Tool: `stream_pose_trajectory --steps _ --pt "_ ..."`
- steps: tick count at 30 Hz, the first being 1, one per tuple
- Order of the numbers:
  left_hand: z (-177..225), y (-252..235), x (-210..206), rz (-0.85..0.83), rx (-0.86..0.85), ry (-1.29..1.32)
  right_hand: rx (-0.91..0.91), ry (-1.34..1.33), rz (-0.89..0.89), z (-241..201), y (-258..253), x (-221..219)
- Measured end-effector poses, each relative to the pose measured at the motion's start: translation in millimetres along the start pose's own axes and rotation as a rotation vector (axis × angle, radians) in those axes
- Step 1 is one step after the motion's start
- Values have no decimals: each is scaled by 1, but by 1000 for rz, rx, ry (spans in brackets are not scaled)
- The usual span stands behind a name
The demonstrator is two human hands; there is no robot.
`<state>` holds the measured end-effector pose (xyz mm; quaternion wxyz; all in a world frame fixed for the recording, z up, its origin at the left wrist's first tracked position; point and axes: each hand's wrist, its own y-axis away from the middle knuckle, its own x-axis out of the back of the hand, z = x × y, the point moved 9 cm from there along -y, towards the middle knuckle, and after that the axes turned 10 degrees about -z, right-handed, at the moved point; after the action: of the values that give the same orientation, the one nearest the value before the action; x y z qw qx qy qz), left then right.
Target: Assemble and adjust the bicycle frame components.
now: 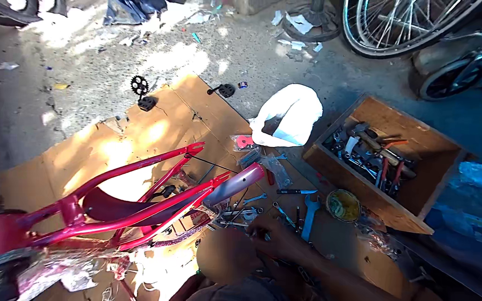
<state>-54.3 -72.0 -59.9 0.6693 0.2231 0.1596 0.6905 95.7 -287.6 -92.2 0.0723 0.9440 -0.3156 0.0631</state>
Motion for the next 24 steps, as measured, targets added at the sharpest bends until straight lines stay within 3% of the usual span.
stream_pose_trajectory --steps 4,9,13,15,19,24 --pt "-50 -46 -36 -103 -22 373 163 243 -64 -27 -31 -65" --pt "-66 -58 -42 -388 -216 598 306 507 -75 -31 -36 -95" --pt "-77 -35 -23 -28 -28 551 347 408 -138 -34 -34 -105" --pt "-75 -25 -18 66 56 383 313 360 -251 -29 -35 -111" --pt "-81 -24 -7 68 172 98 290 297 -426 -26 -36 -120" --pt "-89 -28 -16 3 107 209 102 213 -494 -12 -40 -115"
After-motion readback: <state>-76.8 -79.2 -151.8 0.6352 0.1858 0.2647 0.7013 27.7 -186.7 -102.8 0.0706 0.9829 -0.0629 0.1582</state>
